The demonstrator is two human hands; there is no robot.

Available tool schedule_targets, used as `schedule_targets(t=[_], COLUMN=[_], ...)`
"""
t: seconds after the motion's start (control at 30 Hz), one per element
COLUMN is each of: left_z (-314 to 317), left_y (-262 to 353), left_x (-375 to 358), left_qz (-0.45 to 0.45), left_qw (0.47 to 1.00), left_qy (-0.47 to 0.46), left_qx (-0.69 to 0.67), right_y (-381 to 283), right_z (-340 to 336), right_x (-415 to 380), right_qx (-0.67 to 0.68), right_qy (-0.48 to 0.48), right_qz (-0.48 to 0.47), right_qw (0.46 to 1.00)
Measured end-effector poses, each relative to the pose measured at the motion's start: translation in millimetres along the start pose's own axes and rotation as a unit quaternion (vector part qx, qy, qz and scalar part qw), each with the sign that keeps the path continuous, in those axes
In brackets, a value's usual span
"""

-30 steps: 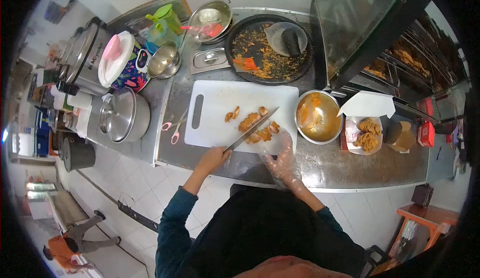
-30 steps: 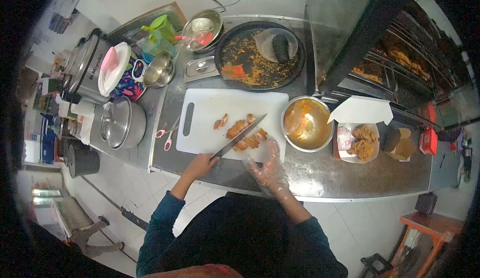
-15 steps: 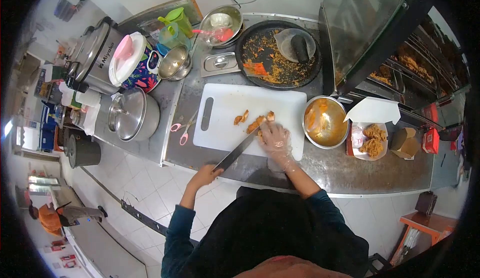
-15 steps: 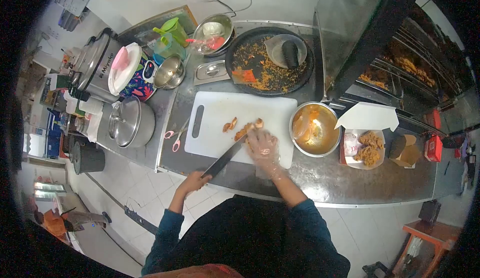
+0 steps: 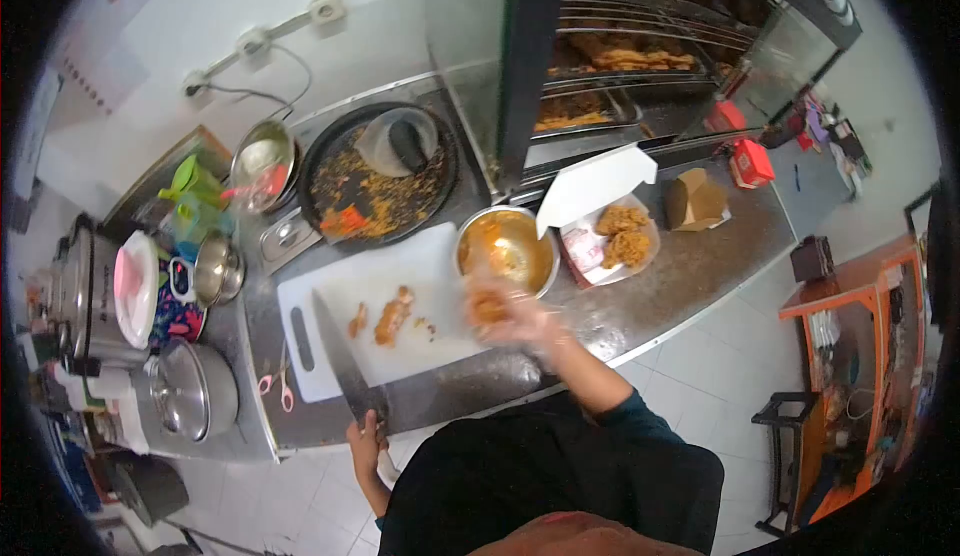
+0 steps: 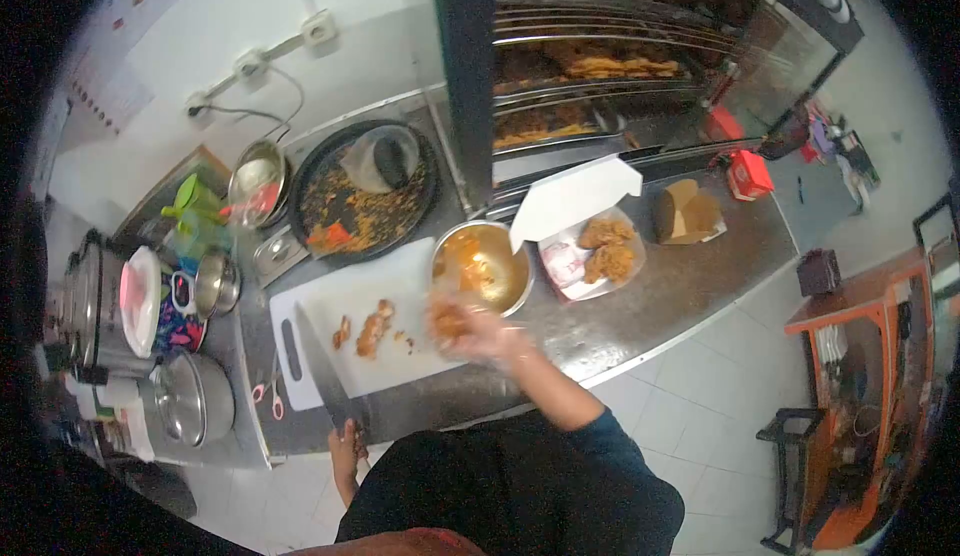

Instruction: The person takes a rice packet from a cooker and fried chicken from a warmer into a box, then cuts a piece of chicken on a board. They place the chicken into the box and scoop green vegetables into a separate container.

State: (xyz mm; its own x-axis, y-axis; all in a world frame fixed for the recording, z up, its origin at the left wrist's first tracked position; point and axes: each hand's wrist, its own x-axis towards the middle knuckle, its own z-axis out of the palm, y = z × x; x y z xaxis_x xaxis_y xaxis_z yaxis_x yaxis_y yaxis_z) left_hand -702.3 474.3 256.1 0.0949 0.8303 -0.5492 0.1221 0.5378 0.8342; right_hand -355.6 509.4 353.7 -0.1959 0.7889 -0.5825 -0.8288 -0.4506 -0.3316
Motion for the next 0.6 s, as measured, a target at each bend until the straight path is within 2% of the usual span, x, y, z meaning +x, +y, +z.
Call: schedule_targets(t=[0.03, 0.07, 0.1, 0.13, 0.17, 0.2, 0.23, 0.27, 0.3, 0.33, 0.37, 0.4, 0.43, 0.47, 0.5, 0.53, 0.57, 0.6], left_z=[2.3, 4.6, 7.3, 10.0, 12.2, 14.5, 17.6, 19.5, 17.8, 11.3, 13.8, 17.2, 21.8, 14.7, 14.7, 10.6, 8.9, 11.0], left_y=[7.6, 12.2, 13.4, 15.3, 16.9, 20.1, 22.7, 24.6, 25.0, 14.0, 13.6, 18.8, 25.3, 13.1, 15.4, 7.0, 5.7, 10.6], left_x=[-3.0, -5.8, -5.9, -5.5, -6.2, -7.1, -8.2, -10.7, -15.5, -12.8, -16.3, -21.0, -27.7, -26.4, -31.7, -31.8, -34.2, -39.4], left_qz=[-0.015, -0.031, -0.033, -0.026, -0.020, -0.014, -0.019, 0.004, 0.026, 0.030, 0.037, 0.042, 0.029, 0.013, 0.008, -0.003, -0.023, -0.032], left_qw=[1.000, 0.999, 0.999, 0.998, 0.997, 0.996, 0.995, 0.997, 0.997, 0.994, 0.993, 0.991, 0.984, 0.981, 0.974, 0.973, 0.968, 0.968], left_qy=[0.011, 0.028, 0.029, 0.049, 0.071, 0.079, 0.089, 0.068, 0.051, 0.050, 0.063, 0.080, 0.109, 0.121, 0.133, 0.143, 0.149, 0.166], left_qx=[-0.008, -0.018, -0.021, 0.000, 0.020, 0.044, 0.039, 0.047, 0.055, 0.096, 0.094, 0.096, 0.139, 0.153, 0.186, 0.183, 0.200, 0.184], right_y=[-27.8, -51.4, -78.3, -108.2, -131.5, -159.0, -177.8, -206.6, -218.3, -228.2, -241.3, -266.8, -253.9, -263.5, -231.9, -250.4, -189.4, -178.7], right_z=[-9.3, -16.8, -17.6, -48.2, -52.1, -85.8, -92.9, -160.9, -170.2, -177.7, -193.9, -271.8, -206.4, -225.6, -144.1, -189.2, -58.3, -54.5], right_x=[-34.2, -49.7, -80.8, -99.8, -118.8, -122.9, -129.0, -125.1, -131.3, -131.1, -140.1, -117.9, -124.2, -115.4, -117.3, -111.9, -113.0, -103.6], right_qx=[-0.023, 0.310, 0.212, -0.076, -0.068, -0.062, -0.088, -0.201, -0.227, -0.153, -0.325, -0.358, -0.223, -0.176, -0.138, -0.196, -0.316, -0.323], right_qy=[0.012, -0.067, 0.083, 0.191, 0.228, 0.309, 0.402, 0.371, 0.410, 0.397, 0.477, 0.415, 0.503, 0.348, 0.446, 0.486, 0.541, 0.471], right_qz=[-0.093, -0.130, -0.302, -0.411, -0.494, -0.530, -0.573, -0.618, -0.596, -0.570, -0.458, -0.580, -0.440, -0.487, -0.468, -0.458, -0.535, -0.601], right_qw=[0.995, 0.940, 0.926, 0.888, 0.836, 0.787, 0.709, 0.664, 0.652, 0.703, 0.676, 0.603, 0.710, 0.781, 0.750, 0.718, 0.567, 0.560])
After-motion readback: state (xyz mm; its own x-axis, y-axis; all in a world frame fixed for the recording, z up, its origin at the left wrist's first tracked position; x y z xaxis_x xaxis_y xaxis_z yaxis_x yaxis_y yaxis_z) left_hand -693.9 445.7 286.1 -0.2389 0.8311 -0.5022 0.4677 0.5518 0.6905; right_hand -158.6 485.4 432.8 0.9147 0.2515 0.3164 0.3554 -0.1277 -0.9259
